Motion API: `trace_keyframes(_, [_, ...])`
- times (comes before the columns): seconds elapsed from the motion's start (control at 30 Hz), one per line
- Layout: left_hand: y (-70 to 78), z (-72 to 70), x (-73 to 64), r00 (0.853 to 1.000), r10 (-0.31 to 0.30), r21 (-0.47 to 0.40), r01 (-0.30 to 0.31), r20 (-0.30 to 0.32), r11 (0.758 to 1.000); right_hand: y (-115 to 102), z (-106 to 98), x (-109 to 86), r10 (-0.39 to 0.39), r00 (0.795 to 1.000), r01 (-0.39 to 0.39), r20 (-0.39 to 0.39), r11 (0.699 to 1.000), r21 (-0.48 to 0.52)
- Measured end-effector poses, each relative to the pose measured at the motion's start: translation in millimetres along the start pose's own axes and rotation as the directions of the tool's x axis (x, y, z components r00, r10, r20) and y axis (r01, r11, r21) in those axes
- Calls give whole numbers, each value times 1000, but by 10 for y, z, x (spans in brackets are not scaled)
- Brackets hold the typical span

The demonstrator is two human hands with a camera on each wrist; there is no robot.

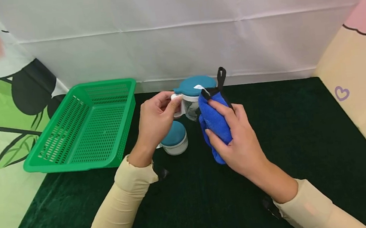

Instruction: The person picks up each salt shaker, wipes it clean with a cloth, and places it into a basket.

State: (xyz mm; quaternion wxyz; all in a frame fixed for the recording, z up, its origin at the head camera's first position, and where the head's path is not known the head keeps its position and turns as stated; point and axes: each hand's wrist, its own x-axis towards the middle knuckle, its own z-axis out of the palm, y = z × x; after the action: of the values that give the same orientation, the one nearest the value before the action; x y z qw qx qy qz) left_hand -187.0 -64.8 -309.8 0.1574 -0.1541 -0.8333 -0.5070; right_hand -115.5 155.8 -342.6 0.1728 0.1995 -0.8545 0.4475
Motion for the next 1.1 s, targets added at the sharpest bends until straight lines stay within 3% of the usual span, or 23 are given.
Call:
trace_keyframes(0.23, [11,-15,10,1000,0,12,0,-23,1000,75,150,-157,20,992,-6,126,994,-108])
trace_keyframes(0.47, [-6,5,11,1000,-18,17,17,20,1000,-26,49,-8,-56,998,62,39,982,-178])
trace_keyframes(0.7, [3,-19,21,1000,-13,21,13,7,1000,-13,125,-88,-55,985,111,163,926,-362])
trace_keyframes(0.93, [-11,-13,25,998,-32,-36,34,51,999,-108,33,38,-120,987,156,111,892,-424])
trace_keyframes(1.1, [-7,-20,13,998,-45,-2,45,39,999,-114,53,12,-58,982,146,181,837,-527])
